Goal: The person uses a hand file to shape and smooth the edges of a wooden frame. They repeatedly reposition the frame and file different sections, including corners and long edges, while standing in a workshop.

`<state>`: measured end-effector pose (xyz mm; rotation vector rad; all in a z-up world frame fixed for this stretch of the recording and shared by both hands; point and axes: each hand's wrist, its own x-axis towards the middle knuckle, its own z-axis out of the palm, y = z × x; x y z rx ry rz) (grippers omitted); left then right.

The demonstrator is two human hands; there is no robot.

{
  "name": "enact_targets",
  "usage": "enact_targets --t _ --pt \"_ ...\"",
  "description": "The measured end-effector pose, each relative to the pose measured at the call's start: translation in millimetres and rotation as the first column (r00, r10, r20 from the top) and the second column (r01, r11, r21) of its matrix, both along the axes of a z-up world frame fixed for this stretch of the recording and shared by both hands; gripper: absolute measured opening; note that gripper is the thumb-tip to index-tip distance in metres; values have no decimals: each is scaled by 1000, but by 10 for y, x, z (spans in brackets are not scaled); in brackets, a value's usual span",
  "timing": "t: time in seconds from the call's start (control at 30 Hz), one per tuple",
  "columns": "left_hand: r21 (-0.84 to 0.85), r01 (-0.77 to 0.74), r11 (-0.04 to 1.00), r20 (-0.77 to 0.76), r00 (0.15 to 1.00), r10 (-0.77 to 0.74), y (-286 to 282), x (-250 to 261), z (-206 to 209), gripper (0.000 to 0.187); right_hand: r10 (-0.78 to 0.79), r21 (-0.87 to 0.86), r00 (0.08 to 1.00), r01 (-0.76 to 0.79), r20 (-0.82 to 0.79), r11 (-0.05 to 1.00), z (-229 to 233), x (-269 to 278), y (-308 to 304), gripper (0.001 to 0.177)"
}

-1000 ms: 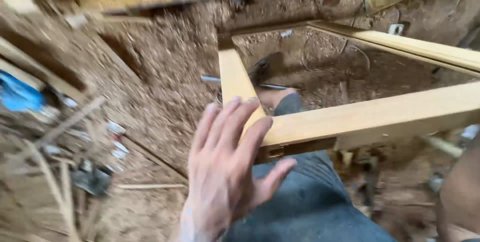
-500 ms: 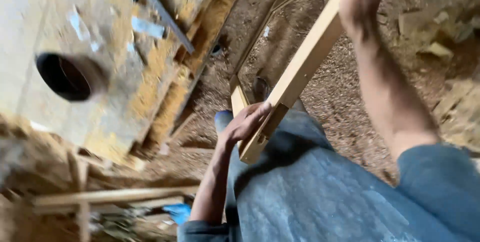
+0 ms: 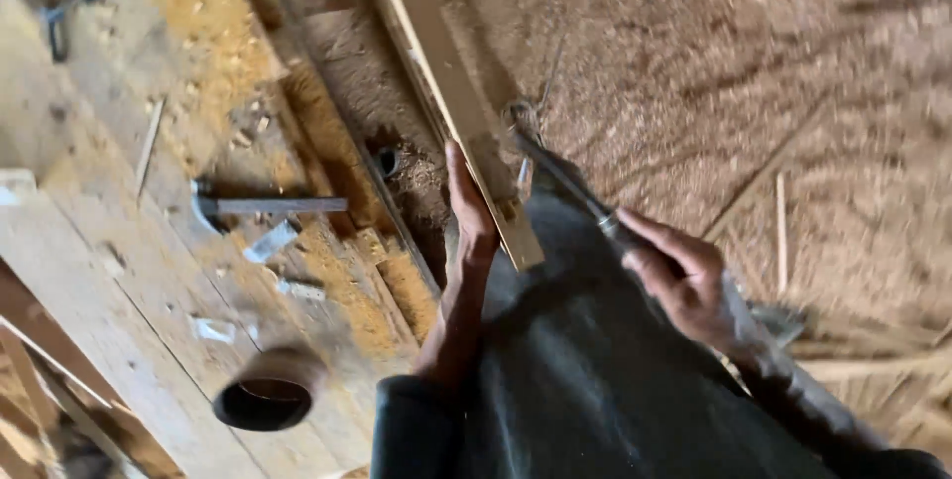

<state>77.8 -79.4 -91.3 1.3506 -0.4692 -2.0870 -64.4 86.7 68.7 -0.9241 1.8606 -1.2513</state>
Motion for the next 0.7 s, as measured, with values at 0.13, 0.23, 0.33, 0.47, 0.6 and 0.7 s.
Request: enact_targets --t 0.13,0.23,0.33,0.47,0.6,0.7 --pt "-95 70 993 69 996 -63 -198 -2 44 75 -15 56 995 20 -100 998 47 464 324 45" --pt "-105 87 991 243 968 -59 -168 64 -629 100 -51 61 978 65 -203 996 324 652 188 46" --pt "-272 127 954 147 985 -89 60 -512 905 71 -82 19 957 91 -280 996 60 831 378 41" --pt "-166 83 983 61 995 -74 -77 -279 -75 77 -143 28 924 163 -354 986 12 963 227 43" --pt "-170 143 975 76 988 -131 -95 -300 -103 76 -177 -25 911 180 -372 983 110 933 -14 46" --pt "-185 165 969 75 985 -154 -144 -299 -76 75 -202 -13 915 211 -348 977 60 1003 6 46"
